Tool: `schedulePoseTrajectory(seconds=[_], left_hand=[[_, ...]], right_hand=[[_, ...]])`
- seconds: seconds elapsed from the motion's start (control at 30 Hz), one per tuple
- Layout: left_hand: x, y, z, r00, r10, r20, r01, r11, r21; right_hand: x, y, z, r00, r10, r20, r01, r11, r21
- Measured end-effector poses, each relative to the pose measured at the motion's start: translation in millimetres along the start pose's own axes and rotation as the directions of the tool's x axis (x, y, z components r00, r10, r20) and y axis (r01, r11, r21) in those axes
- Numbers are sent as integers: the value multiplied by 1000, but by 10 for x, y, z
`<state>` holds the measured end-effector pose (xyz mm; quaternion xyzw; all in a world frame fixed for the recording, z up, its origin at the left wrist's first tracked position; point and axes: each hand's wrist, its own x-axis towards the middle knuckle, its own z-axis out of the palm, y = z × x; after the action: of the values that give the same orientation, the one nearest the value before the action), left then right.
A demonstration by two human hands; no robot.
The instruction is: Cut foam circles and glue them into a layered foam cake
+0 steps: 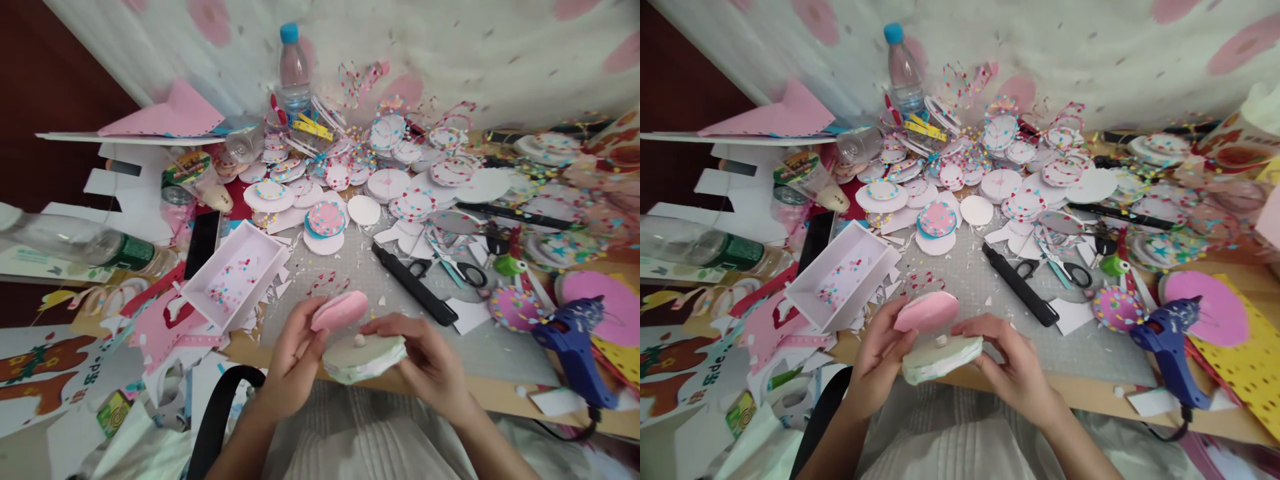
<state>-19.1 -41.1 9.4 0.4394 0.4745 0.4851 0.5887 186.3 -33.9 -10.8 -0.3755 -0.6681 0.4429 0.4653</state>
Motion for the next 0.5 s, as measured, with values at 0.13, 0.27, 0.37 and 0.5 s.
schedulePoseTrajectory(seconds=[0.13, 0.27, 0.37, 0.5], left_hand=[[-60, 9, -32, 997, 34, 73, -37, 999, 37], [-95, -4, -66, 996, 19, 88, -23, 998, 51], [-90, 36, -71, 984, 15, 176, -18, 1000, 10], [-63, 85, -62, 956, 21, 291, -8, 999, -47]], right_hand=[[11, -18, -26, 997, -60, 52, 62, 997, -51], [43, -71, -32, 993, -113, 27, 116, 978, -176], [45, -103, -27, 991, -129, 28, 132, 972, -195], [30, -117, -24, 993, -117, 24, 119, 971, -206]])
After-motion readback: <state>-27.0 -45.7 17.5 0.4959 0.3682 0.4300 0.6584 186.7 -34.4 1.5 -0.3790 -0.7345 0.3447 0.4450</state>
